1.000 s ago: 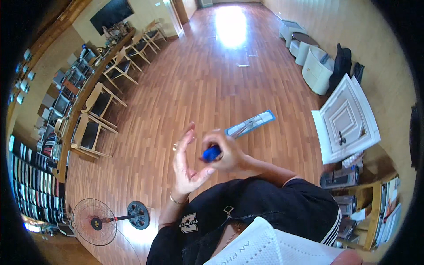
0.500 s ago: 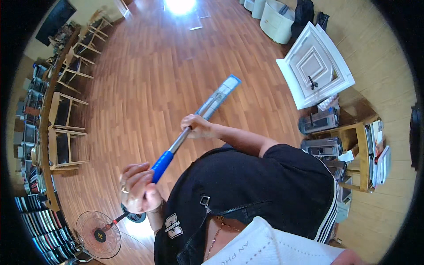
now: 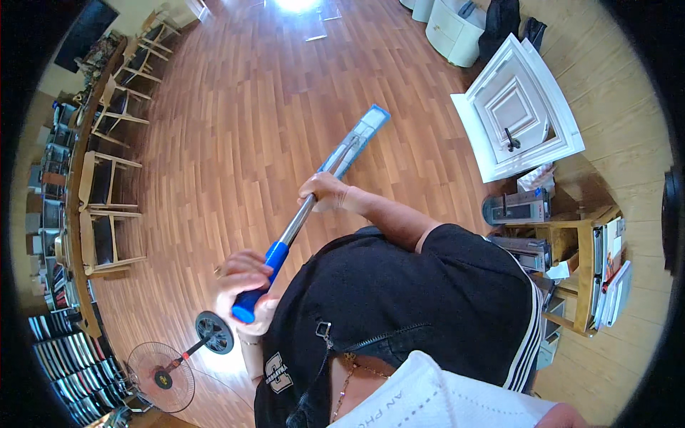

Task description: The person mops the wooden floor using a flat mop across the room.

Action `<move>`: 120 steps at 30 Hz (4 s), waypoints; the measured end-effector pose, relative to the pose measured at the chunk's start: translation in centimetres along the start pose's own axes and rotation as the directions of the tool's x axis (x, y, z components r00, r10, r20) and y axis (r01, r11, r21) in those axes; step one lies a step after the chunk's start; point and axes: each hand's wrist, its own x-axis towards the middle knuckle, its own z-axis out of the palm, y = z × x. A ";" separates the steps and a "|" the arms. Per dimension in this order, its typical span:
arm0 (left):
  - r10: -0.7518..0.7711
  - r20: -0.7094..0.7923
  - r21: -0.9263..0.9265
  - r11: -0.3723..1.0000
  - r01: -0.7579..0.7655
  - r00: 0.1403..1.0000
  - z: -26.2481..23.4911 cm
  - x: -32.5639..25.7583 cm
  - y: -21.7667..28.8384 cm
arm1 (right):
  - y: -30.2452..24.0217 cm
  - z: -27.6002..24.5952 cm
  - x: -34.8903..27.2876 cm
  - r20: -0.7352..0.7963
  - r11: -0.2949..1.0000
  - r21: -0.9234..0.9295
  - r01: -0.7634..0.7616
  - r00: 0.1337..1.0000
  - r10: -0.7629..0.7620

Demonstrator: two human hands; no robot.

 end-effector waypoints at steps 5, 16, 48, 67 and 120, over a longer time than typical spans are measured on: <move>-0.076 0.234 0.015 0.997 0.074 0.969 5.9 4.4 -5.8 | 9.0 -5.7 -0.8 -0.006 0.999 -0.021 -0.034 0.999 0.034; -0.144 0.593 0.217 0.976 0.015 0.793 16.9 9.3 -16.3 | 26.9 -14.7 -7.1 -0.096 0.932 -0.298 -0.206 0.978 0.186; 0.489 0.699 -0.687 0.663 0.298 0.522 3.5 10.6 1.4 | -11.1 -5.3 -12.4 -0.388 0.857 -0.114 -0.502 0.817 0.427; -0.109 -0.126 -0.290 0.955 0.068 0.986 13.1 8.8 -5.1 | 10.3 -10.7 -2.9 -0.194 0.931 -0.318 -0.177 0.974 0.119; -0.117 -0.095 0.258 0.956 0.138 0.989 7.4 8.3 -17.0 | -3.0 -14.9 6.2 0.182 0.759 0.643 -0.099 0.983 -0.026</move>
